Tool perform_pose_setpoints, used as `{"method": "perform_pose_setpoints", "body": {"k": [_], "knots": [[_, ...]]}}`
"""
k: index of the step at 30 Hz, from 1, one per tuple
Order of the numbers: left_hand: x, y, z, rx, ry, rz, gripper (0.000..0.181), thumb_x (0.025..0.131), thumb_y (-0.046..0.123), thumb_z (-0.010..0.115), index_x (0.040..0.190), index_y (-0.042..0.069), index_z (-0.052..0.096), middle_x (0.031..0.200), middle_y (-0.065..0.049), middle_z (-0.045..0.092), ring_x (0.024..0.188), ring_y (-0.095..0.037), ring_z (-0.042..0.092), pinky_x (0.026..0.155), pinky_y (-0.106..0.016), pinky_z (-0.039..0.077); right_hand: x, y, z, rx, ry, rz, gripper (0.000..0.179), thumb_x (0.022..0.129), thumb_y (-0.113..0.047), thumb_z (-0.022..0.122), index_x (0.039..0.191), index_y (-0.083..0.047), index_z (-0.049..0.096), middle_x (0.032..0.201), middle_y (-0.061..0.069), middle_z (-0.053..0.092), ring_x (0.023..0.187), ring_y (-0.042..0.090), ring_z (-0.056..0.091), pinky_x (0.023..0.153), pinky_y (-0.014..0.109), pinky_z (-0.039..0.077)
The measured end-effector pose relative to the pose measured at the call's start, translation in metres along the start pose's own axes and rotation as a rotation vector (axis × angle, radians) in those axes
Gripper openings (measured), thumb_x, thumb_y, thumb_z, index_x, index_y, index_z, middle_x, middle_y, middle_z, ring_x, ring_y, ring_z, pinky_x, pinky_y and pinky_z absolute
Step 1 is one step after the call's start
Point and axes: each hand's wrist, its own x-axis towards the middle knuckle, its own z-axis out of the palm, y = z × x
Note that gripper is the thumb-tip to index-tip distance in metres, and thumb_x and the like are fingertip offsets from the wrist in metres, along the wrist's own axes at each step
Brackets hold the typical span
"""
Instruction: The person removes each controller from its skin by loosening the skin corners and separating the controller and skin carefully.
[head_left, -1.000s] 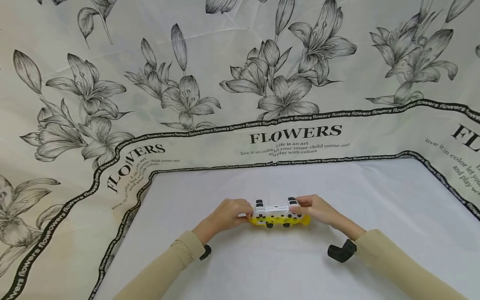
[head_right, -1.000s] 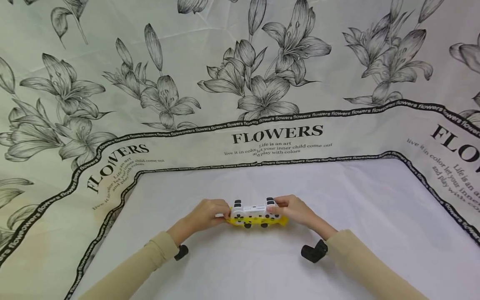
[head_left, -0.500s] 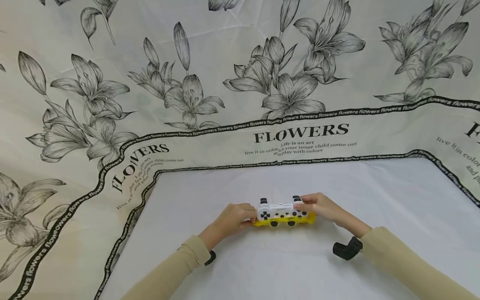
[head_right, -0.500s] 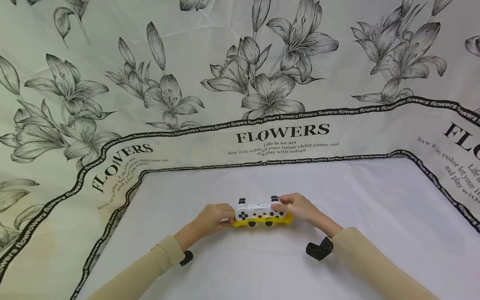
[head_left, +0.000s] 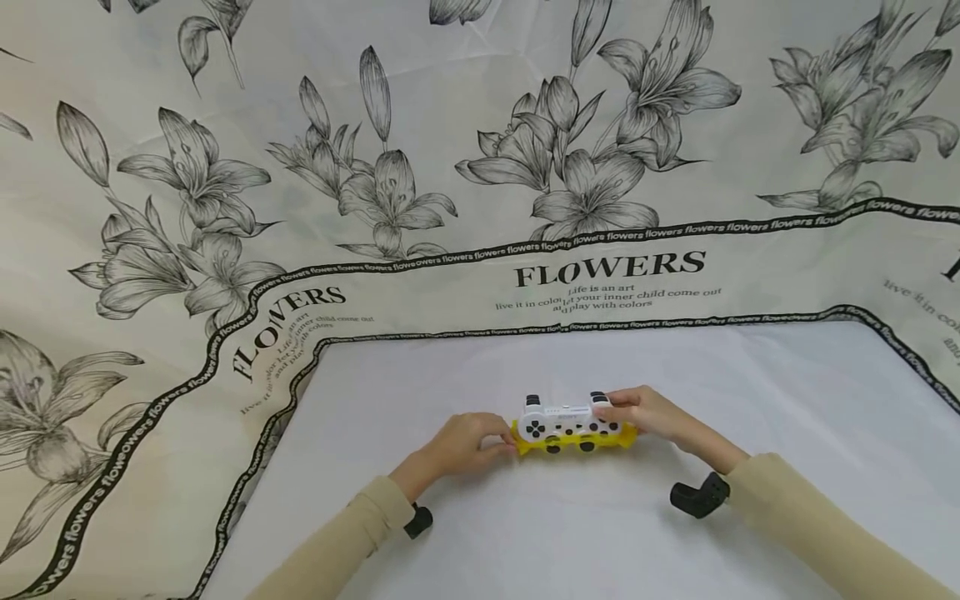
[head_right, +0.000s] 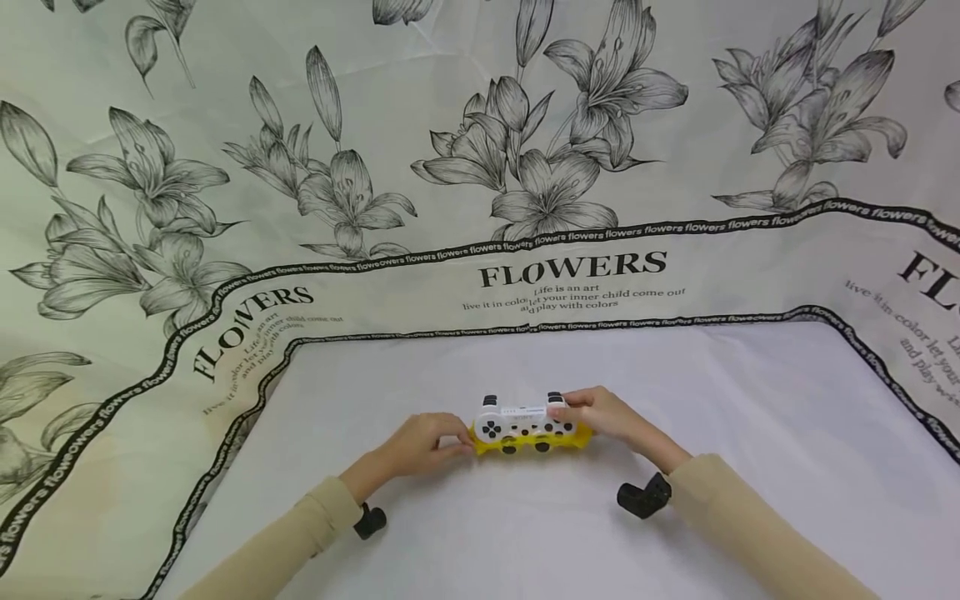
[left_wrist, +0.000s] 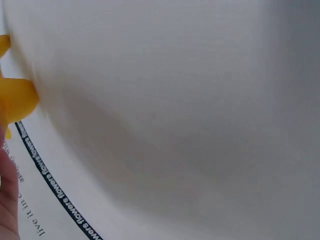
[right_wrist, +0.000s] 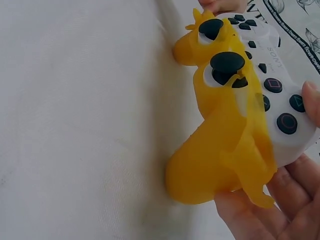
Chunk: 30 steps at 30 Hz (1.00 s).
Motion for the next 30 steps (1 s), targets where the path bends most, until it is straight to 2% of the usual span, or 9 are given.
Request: {"method": "perform_pose_setpoints", "body": {"k": [3, 6, 10, 14, 18, 22, 25, 27, 30], "knots": [[0.002, 0.002, -0.003, -0.052, 0.012, 0.011, 0.009, 0.09, 0.022, 0.067, 0.091, 0.016, 0.074, 0.097, 0.005, 0.072, 0.091, -0.008, 0.065, 0.079, -0.016, 0.051, -0.001, 0.002, -0.002, 0.008, -0.005, 0.01, 0.062, 0.092, -0.044, 0.058, 0.131, 0.004, 0.054, 0.12, 0.017, 0.066, 0.104, 0.023, 0.057, 0.08, 0.039, 0.051], [0.004, 0.003, -0.001, -0.044, 0.07, 0.055, 0.006, 0.088, 0.018, 0.07, 0.088, 0.014, 0.075, 0.095, 0.003, 0.072, 0.086, -0.008, 0.064, 0.072, -0.011, 0.049, -0.001, 0.003, -0.003, 0.0, -0.001, 0.003, 0.06, 0.092, -0.045, 0.057, 0.13, 0.003, 0.056, 0.118, 0.016, 0.066, 0.103, 0.022, 0.056, 0.079, 0.039, 0.052], [0.006, 0.005, 0.004, 0.069, 0.188, 0.088, 0.003, 0.083, 0.017, 0.075, 0.081, 0.016, 0.075, 0.09, 0.006, 0.072, 0.084, -0.006, 0.066, 0.073, -0.011, 0.051, 0.0, 0.004, -0.004, 0.004, 0.001, -0.012, 0.056, 0.092, -0.045, 0.057, 0.126, 0.001, 0.059, 0.115, 0.014, 0.068, 0.097, 0.02, 0.056, 0.076, 0.036, 0.051], [0.006, 0.013, 0.008, 0.17, 0.291, 0.04, 0.004, 0.075, 0.017, 0.081, 0.075, 0.018, 0.077, 0.081, 0.009, 0.073, 0.078, -0.004, 0.067, 0.069, -0.013, 0.052, -0.001, 0.004, -0.001, 0.008, 0.001, -0.044, 0.055, 0.092, -0.042, 0.058, 0.126, 0.002, 0.059, 0.114, 0.014, 0.068, 0.094, 0.018, 0.056, 0.074, 0.031, 0.05], [0.007, 0.022, 0.012, 0.206, 0.389, -0.012, 0.006, 0.071, 0.016, 0.083, 0.073, 0.018, 0.078, 0.075, 0.008, 0.074, 0.071, -0.004, 0.067, 0.066, -0.014, 0.052, -0.003, 0.003, -0.001, -0.011, 0.014, -0.057, 0.056, 0.093, -0.042, 0.058, 0.127, 0.002, 0.058, 0.116, 0.017, 0.067, 0.094, 0.019, 0.056, 0.073, 0.031, 0.051], [0.005, 0.025, 0.016, 0.311, 0.477, 0.03, 0.012, 0.068, 0.013, 0.084, 0.072, 0.022, 0.078, 0.072, 0.01, 0.073, 0.067, -0.002, 0.067, 0.063, -0.013, 0.052, -0.001, 0.002, -0.002, -0.013, 0.014, -0.068, 0.051, 0.093, -0.042, 0.058, 0.122, 0.0, 0.062, 0.11, 0.014, 0.068, 0.09, 0.019, 0.054, 0.071, 0.031, 0.049], [0.003, 0.025, 0.016, 0.466, 0.502, 0.106, 0.016, 0.068, 0.012, 0.082, 0.069, 0.026, 0.077, 0.071, 0.013, 0.073, 0.068, -0.001, 0.068, 0.061, -0.013, 0.053, 0.001, 0.003, -0.002, -0.016, 0.011, -0.075, 0.045, 0.092, -0.042, 0.059, 0.116, -0.003, 0.065, 0.103, 0.01, 0.069, 0.087, 0.018, 0.053, 0.07, 0.03, 0.047], [0.003, 0.025, 0.014, 0.554, 0.492, 0.153, 0.017, 0.068, 0.013, 0.081, 0.065, 0.028, 0.074, 0.069, 0.014, 0.072, 0.068, -0.001, 0.068, 0.058, -0.015, 0.053, 0.0, 0.004, -0.001, -0.017, 0.007, -0.081, 0.045, 0.092, -0.041, 0.06, 0.115, -0.003, 0.065, 0.103, 0.009, 0.069, 0.088, 0.017, 0.054, 0.071, 0.03, 0.047], [0.004, 0.028, 0.009, 0.61, 0.453, 0.193, 0.017, 0.069, 0.017, 0.081, 0.063, 0.031, 0.073, 0.066, 0.017, 0.07, 0.068, 0.0, 0.068, 0.055, -0.015, 0.052, -0.001, 0.005, 0.002, -0.016, 0.007, -0.084, 0.048, 0.092, -0.041, 0.06, 0.119, -0.001, 0.063, 0.106, 0.011, 0.07, 0.09, 0.017, 0.056, 0.072, 0.03, 0.049]]}}
